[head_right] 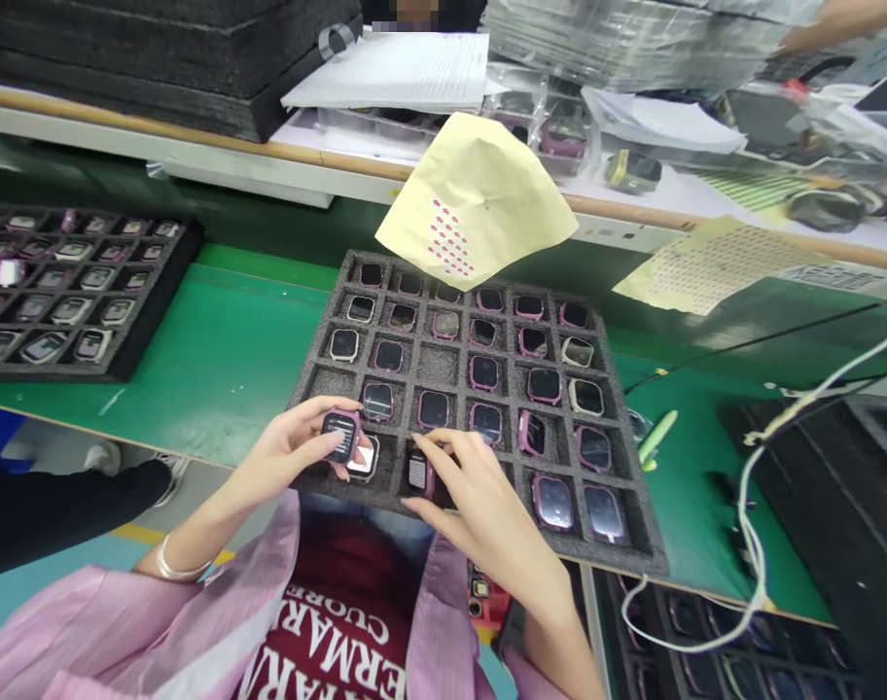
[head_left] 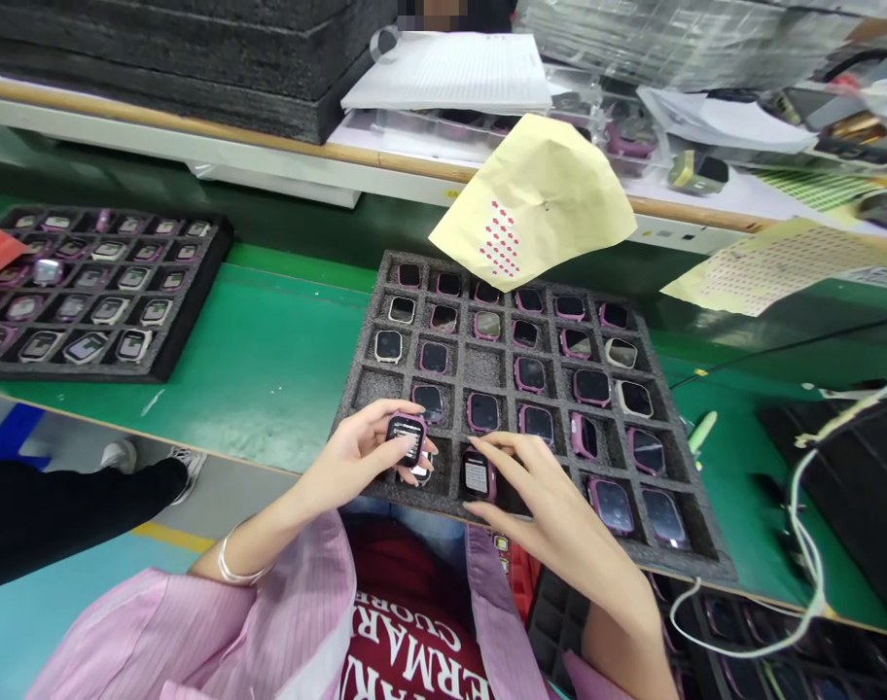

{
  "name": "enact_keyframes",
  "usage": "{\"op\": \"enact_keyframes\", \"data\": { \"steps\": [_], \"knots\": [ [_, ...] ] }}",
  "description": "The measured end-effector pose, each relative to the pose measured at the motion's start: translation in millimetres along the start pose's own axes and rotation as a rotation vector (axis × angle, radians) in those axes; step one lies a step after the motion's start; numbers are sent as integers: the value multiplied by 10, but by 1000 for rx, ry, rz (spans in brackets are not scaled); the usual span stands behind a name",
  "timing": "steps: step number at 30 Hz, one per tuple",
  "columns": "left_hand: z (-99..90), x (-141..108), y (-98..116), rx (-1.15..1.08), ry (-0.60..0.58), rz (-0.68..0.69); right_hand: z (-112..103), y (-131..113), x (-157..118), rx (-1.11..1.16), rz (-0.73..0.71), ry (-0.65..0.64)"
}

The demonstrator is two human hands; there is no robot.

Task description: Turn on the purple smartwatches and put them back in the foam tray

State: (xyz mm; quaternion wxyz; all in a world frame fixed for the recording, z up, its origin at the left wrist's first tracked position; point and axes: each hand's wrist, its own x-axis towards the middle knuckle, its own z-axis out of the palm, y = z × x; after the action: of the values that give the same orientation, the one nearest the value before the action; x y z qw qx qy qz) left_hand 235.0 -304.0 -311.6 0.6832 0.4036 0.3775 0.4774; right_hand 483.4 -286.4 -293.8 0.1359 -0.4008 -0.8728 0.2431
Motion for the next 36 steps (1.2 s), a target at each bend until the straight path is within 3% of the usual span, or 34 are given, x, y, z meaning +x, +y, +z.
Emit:
{"op": "enact_keyframes", "data": {
  "steps": [6,9,13,17,22,24,28,36],
  "knots": [
    [-36,11,49,10,7,22,-37,204,-346,-349,203,181],
    [-55,41,86,63,34,11,77,219,-440,-335,280,219],
    [-55,86,107,132,74,5,181,209,-466,-88,366,315],
    [-12,107,80,197,117,22,130,245,-453,128,380,377],
    [63,102,33,229,122,20,65,184,-277,881,357,516],
    [88,96,19,220,113,17,68,110,-165,1158,402,495],
    [123,76,19,207,102,-5,74,-25,10,1465,407,275],
    [140,24,38,253,111,-43,179,-54,95,1607,346,149]
  ]
}}
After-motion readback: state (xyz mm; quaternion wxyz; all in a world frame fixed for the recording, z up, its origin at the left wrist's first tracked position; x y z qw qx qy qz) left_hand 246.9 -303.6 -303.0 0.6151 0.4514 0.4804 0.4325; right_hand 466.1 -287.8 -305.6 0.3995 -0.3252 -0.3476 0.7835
